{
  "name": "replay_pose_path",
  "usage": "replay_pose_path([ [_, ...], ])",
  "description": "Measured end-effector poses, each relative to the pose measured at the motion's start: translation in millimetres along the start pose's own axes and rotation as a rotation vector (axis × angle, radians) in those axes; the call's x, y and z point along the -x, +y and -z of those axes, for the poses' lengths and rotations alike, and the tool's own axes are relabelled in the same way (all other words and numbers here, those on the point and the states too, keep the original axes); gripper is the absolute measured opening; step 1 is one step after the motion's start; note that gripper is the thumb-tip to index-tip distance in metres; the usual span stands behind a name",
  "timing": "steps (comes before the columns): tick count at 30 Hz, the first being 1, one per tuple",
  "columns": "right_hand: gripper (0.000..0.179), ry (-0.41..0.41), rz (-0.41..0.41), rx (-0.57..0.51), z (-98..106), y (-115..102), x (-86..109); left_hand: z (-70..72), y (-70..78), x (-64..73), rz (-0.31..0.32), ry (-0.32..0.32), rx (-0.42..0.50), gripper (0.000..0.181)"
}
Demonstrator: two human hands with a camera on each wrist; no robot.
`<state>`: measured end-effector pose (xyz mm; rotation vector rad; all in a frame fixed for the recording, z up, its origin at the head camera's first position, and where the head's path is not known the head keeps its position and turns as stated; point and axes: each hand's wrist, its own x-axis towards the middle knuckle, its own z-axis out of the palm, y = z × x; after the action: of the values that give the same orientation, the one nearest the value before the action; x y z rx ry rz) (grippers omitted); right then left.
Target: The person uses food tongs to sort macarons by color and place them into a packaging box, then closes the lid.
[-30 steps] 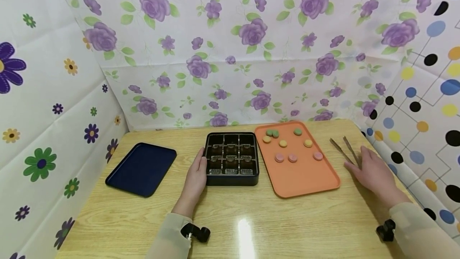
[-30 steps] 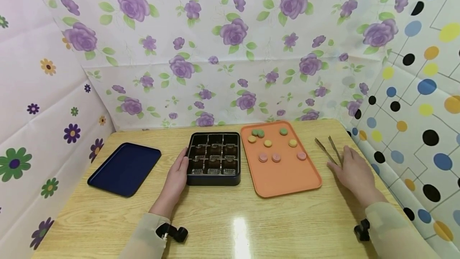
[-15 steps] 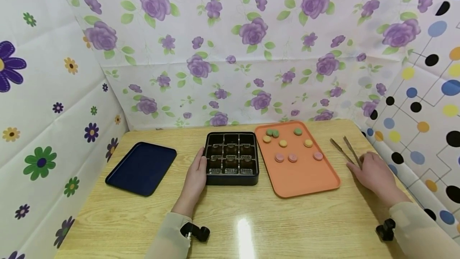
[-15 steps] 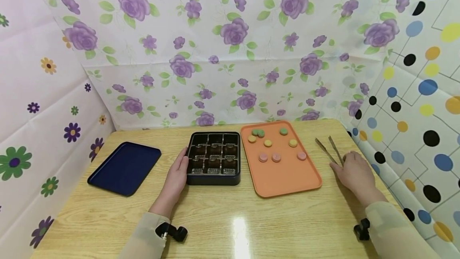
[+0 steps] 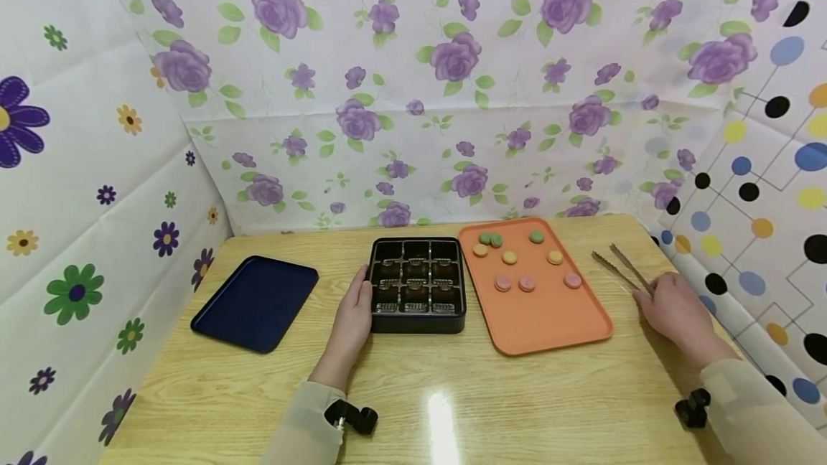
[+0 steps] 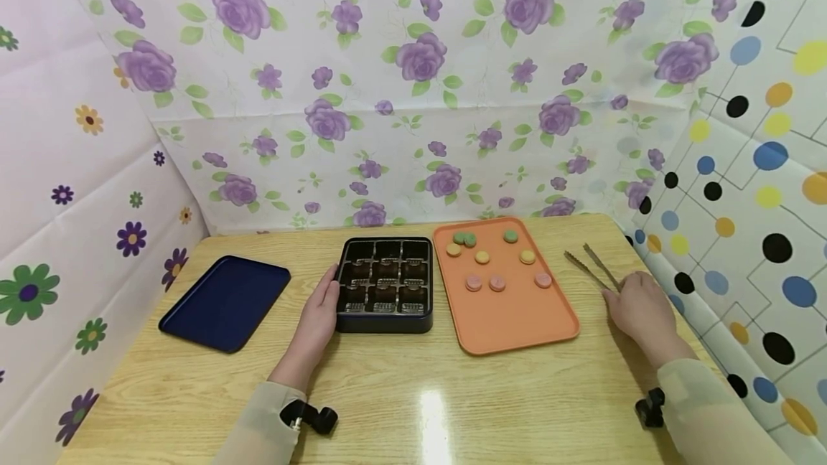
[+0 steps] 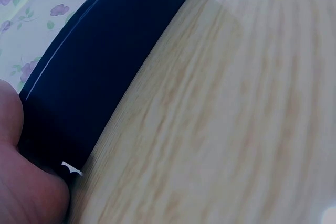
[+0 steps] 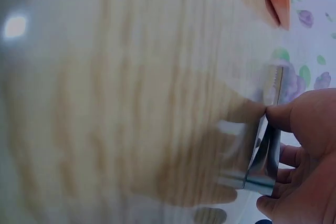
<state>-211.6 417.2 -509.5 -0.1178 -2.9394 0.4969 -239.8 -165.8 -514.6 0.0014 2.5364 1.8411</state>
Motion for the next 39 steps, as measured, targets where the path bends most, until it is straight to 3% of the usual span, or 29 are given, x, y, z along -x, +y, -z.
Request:
replay_pose_path([
  [14,0.042,0.096,-0.035,-0.002,10.8,-10.2,6.9,-0.3,0.8,0.4,0.009,-0.005,0.014,0.061],
  [20,0.042,0.075,-0.047,-0.017,18.0,-19.9,5.8,0.4,0.7,-0.2,0.012,-0.004,0.011,0.06],
  [39,0.038,0.029,0.1,-0.114,18.0,-48.6,5.3,-0.7,-0.4,-0.1,0.003,-0.009,0.021,0.06],
])
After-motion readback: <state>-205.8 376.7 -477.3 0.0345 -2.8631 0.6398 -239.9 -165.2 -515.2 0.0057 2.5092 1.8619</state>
